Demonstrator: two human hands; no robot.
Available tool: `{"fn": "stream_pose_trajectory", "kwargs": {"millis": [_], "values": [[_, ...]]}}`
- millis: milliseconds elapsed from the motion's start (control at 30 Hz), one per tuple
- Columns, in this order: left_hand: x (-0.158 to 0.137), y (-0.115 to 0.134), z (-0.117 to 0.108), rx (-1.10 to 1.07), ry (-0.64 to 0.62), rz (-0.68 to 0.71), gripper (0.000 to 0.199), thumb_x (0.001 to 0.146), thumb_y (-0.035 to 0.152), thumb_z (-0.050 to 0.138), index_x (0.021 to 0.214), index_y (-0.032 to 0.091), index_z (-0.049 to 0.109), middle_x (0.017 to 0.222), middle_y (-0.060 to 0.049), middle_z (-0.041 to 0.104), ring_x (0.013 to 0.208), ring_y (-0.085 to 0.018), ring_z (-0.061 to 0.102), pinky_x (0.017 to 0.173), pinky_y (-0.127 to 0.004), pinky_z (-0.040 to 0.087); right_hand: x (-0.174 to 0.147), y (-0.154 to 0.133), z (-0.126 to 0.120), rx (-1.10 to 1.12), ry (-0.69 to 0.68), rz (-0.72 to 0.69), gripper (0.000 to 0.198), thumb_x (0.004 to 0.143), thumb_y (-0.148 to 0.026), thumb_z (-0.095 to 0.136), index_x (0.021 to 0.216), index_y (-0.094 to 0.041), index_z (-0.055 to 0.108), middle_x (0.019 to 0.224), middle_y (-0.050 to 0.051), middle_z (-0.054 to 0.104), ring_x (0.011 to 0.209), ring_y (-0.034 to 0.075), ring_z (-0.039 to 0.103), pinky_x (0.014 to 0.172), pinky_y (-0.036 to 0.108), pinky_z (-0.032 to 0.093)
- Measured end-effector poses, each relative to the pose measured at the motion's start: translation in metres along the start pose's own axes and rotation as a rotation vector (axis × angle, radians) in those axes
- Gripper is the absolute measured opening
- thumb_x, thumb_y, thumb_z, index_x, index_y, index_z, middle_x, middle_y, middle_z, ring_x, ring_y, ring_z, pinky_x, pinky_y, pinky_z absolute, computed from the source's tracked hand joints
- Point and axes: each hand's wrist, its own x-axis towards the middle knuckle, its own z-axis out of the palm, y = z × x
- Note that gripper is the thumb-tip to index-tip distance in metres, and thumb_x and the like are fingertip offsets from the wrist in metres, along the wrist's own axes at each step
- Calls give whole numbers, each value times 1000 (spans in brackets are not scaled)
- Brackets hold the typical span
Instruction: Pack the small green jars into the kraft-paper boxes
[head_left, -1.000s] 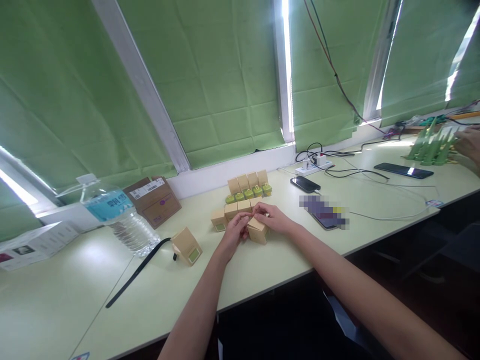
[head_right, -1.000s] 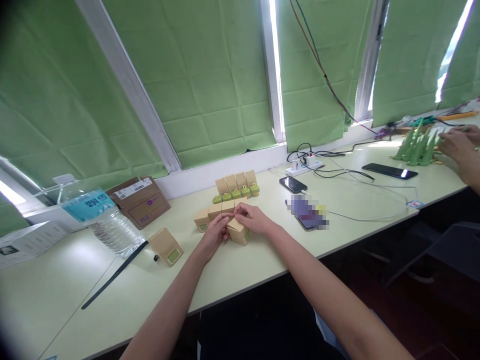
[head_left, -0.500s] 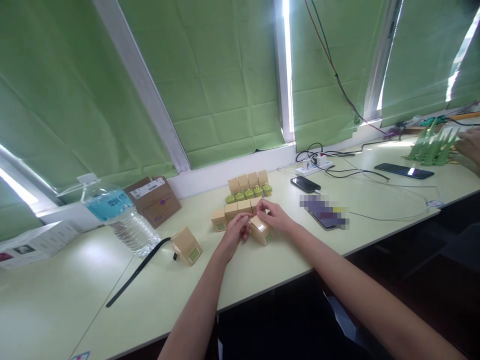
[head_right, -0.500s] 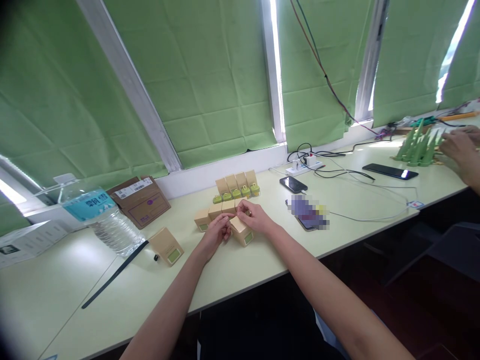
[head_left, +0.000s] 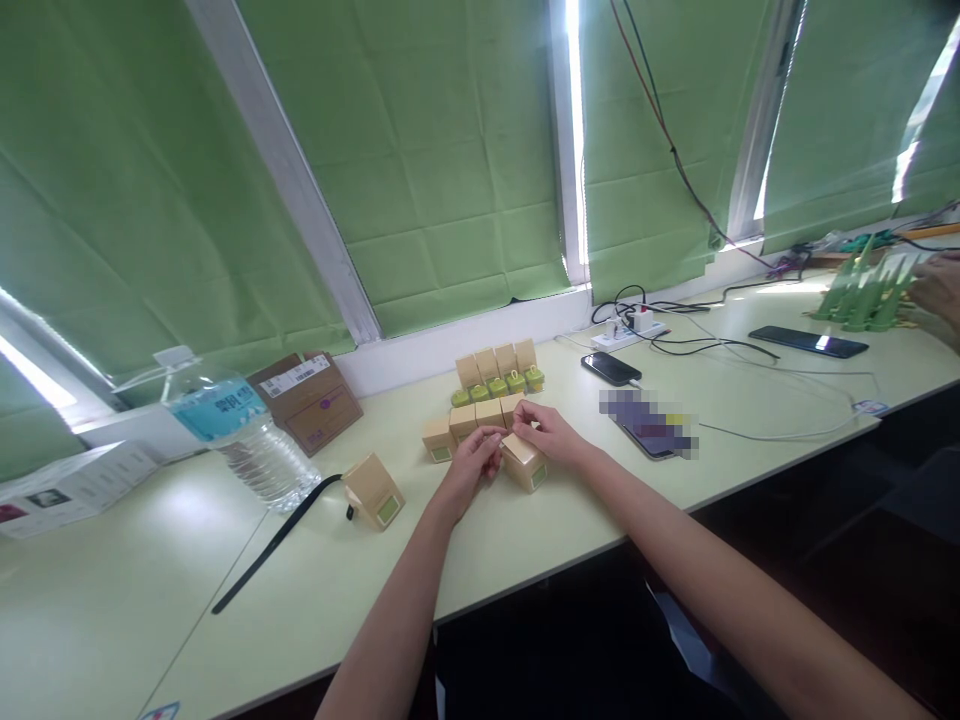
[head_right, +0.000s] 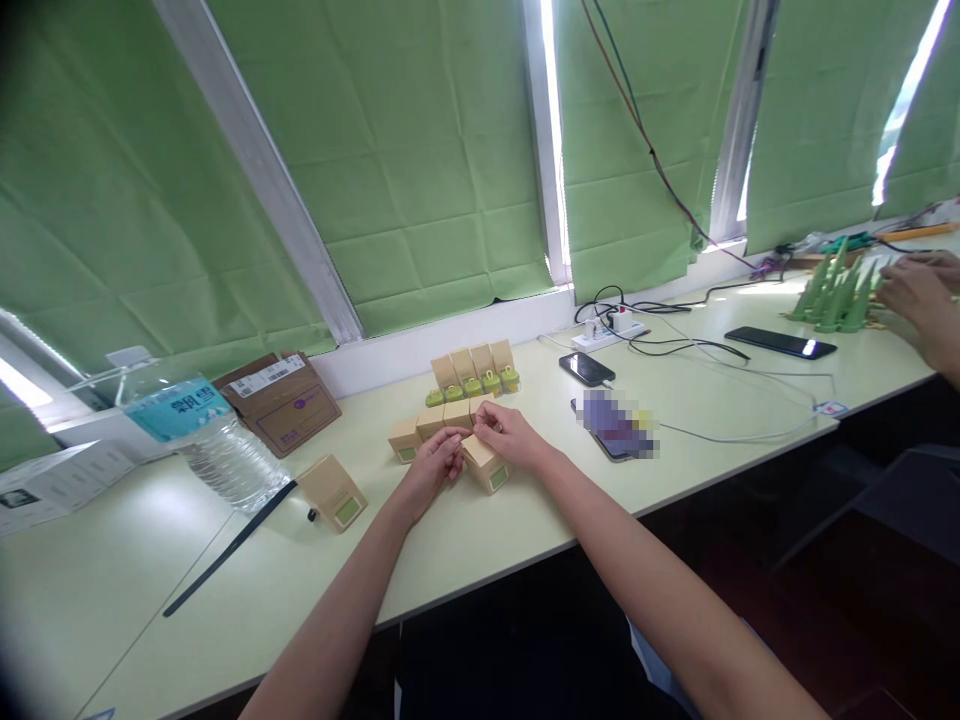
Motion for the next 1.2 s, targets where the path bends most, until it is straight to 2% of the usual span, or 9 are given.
{"fn": "stream_pose_trajectory", "kwargs": {"millis": [433, 967, 1200], "values": [[0, -2, -2, 21, -21, 4, 45, 80, 52, 70, 105, 17, 62, 59, 6, 49, 49, -6, 41, 50, -21, 29, -1, 0, 0, 29, -3, -40, 16, 89, -32, 55, 80, -19, 50, 76, -1, 49, 70, 14, 46, 62, 26, 36], [-3, 3, 2, 37, -4, -11, 46, 76, 52, 73, 104, 17, 62, 59, 6, 48, 49, -7, 40, 51, -22, 29, 0, 2, 0, 39, -34, 26, 15, 86, -30, 55, 78, -19, 48, 73, -3, 50, 68, 14, 45, 63, 26, 36], [-2, 1, 1, 63, -14, -5, 43, 79, 51, 71, 104, 17, 62, 59, 6, 49, 50, -7, 41, 52, -22, 29, 1, 2, 0, 18, -23, 43, 12, 84, -27, 55, 77, -20, 49, 71, -3, 50, 68, 14, 45, 64, 27, 36]]}}
